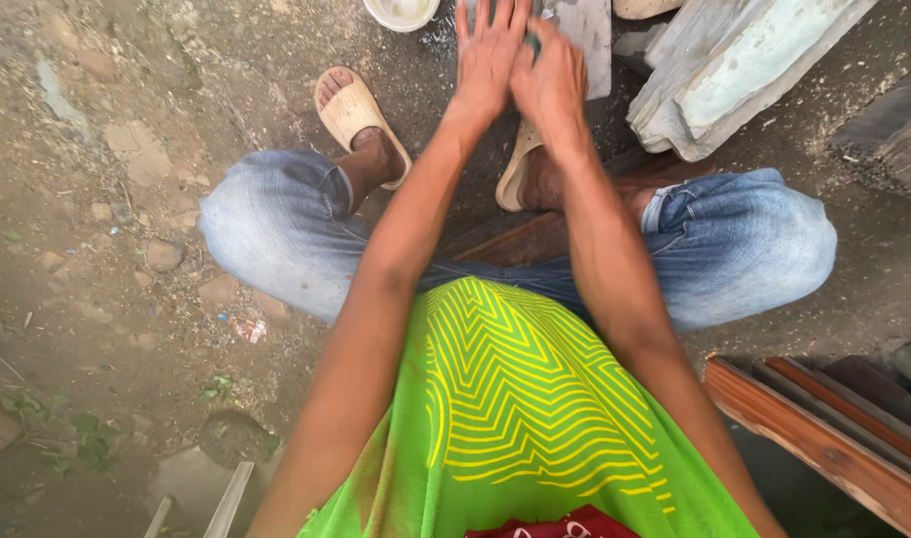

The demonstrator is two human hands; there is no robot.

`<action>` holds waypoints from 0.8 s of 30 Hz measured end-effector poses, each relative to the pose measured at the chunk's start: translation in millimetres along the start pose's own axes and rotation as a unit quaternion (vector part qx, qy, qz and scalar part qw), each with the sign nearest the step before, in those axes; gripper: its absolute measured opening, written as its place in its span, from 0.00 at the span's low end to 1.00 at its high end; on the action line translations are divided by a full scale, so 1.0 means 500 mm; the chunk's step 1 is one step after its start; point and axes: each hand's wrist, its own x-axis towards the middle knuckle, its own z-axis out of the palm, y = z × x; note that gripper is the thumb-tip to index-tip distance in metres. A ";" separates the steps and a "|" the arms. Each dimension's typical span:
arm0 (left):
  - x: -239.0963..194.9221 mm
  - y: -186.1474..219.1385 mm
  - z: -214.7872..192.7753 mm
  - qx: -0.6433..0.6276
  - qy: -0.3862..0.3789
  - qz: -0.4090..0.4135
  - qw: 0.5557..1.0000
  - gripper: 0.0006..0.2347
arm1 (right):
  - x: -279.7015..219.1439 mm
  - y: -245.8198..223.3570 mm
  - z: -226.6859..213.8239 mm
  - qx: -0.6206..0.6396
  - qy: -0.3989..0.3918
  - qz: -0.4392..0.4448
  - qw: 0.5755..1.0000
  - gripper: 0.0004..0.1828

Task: The person sits on the ground and sharpens a small metal tool on a rectangular sharpening stone. They repeatedly rub the tool against the stone, occasionally dipping it into a small container of liquid to wet the surface.

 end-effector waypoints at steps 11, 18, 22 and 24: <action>-0.026 0.022 0.010 -0.014 0.055 0.017 0.998 0.32 | -0.041 0.003 -0.004 -0.006 -0.028 0.075 0.997 0.20; 0.050 0.004 -0.023 -0.016 -0.006 -0.022 1.000 0.28 | 0.050 -0.007 -0.003 -0.025 -0.012 0.046 0.999 0.20; -0.121 0.060 0.011 -0.027 0.024 0.010 0.999 0.34 | -0.138 0.006 -0.029 -0.034 -0.062 0.064 0.995 0.21; -0.191 0.091 0.009 -0.033 -0.010 0.002 0.999 0.34 | -0.200 -0.009 -0.047 -0.032 -0.113 0.150 0.982 0.23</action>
